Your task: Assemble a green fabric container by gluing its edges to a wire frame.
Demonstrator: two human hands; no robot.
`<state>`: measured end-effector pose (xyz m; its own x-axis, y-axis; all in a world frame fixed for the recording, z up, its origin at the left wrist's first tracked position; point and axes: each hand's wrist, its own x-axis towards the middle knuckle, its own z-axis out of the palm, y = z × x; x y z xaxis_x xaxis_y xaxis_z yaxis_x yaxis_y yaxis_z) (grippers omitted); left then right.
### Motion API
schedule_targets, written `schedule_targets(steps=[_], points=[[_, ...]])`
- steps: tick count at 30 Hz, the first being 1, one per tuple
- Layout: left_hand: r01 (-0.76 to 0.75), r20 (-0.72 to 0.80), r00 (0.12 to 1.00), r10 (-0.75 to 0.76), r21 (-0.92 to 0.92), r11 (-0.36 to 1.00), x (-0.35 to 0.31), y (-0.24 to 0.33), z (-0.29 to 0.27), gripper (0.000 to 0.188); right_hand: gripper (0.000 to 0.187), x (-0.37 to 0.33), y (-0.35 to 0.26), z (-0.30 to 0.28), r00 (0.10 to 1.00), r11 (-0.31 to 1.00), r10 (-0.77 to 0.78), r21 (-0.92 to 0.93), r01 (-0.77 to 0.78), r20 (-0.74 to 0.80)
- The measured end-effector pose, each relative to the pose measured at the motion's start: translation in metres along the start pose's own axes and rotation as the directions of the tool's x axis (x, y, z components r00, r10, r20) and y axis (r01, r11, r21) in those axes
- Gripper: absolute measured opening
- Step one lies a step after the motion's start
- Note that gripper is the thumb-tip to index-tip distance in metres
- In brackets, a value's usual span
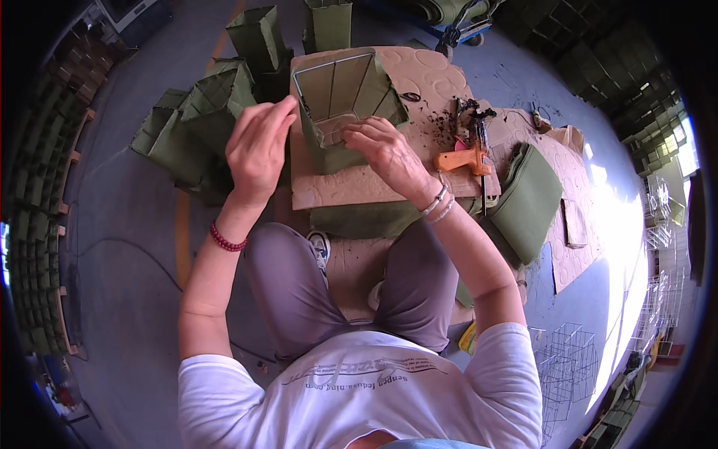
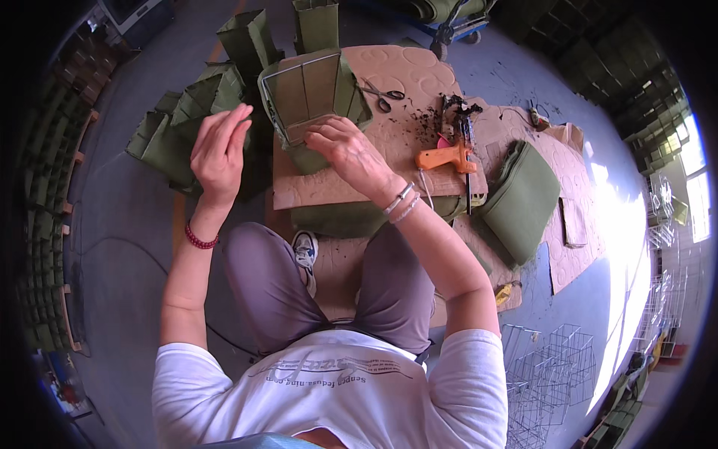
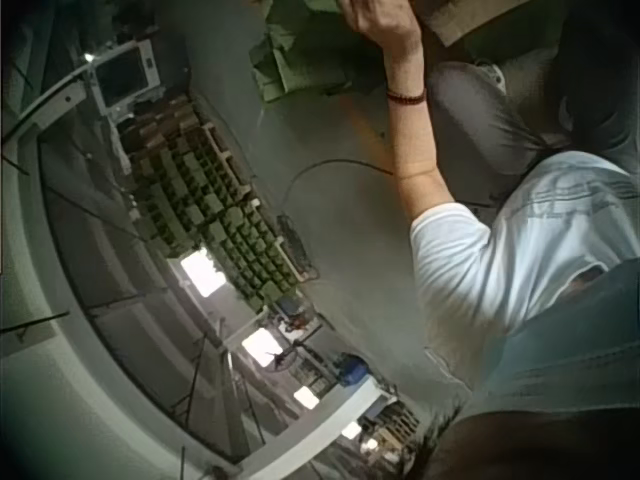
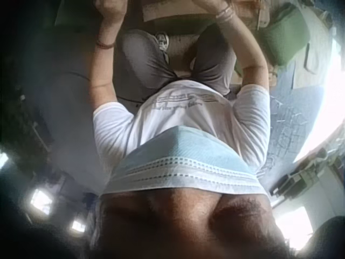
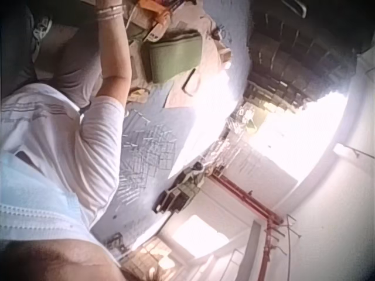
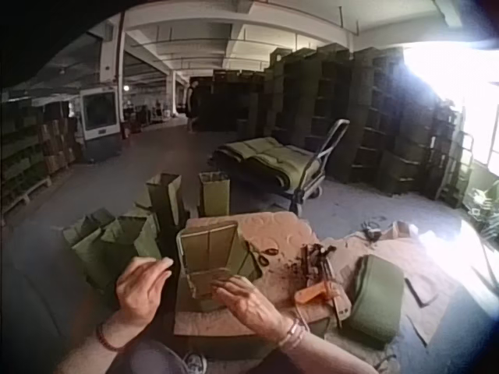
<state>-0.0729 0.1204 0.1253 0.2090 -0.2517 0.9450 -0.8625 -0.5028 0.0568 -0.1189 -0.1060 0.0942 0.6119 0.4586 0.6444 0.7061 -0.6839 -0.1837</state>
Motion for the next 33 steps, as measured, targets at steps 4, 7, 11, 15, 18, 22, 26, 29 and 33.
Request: schedule_targets(steps=[4, 7, 11, 15, 18, 22, 26, 29, 33], points=[[-0.040, 0.101, 0.994, 0.042, -0.022, 0.999, -0.034, -0.009, -0.008, 0.031, 0.029, 0.000, 0.025, -0.024, 0.975, 0.993, -0.114, 0.043, 0.108, 0.189], [-0.096, 0.191, 0.976, 0.105, -0.055, 0.994, -0.035, -0.003, -0.002, 0.031, 0.031, 0.008, 0.042, -0.057, 0.945, 0.989, -0.109, -0.060, 0.134, 0.309], [-0.167, 0.173, 0.968, 0.182, -0.097, 0.981, -0.013, 0.003, 0.017, 0.037, 0.026, 0.003, 0.039, -0.054, 0.957, 0.996, -0.083, 0.063, 0.068, 0.276], [-0.128, 0.273, 0.945, 0.179, -0.193, 0.973, 0.005, 0.007, 0.025, 0.042, 0.026, -0.007, 0.033, -0.043, 0.986, 0.988, -0.012, 0.155, -0.015, 0.169], [0.103, 0.397, 0.916, 0.056, -0.366, 0.925, 0.006, 0.001, 0.022, 0.042, 0.026, -0.007, 0.023, -0.043, 0.995, 0.990, -0.011, 0.138, -0.003, 0.101], [0.193, 0.486, 0.873, 0.046, -0.429, 0.882, 0.009, 0.002, 0.020, 0.041, 0.023, -0.017, 0.005, -0.033, 1.000, 0.989, -0.017, 0.145, 0.015, 0.013], [0.270, 0.554, 0.832, 0.029, -0.450, 0.851, 0.014, 0.006, 0.018, 0.041, 0.021, -0.019, -0.005, -0.020, 0.998, 0.989, 0.008, 0.150, 0.000, -0.058], [0.270, 0.480, 0.877, -0.031, -0.439, 0.857, 0.021, 0.003, 0.016, 0.041, 0.021, -0.017, -0.005, -0.017, 0.995, 0.988, 0.044, 0.153, -0.030, -0.090], [0.253, 0.365, 0.924, -0.115, -0.359, 0.898, 0.024, -0.025, 0.012, 0.047, 0.021, -0.017, -0.001, -0.021, 0.998, 0.989, 0.018, 0.151, -0.010, -0.052]])
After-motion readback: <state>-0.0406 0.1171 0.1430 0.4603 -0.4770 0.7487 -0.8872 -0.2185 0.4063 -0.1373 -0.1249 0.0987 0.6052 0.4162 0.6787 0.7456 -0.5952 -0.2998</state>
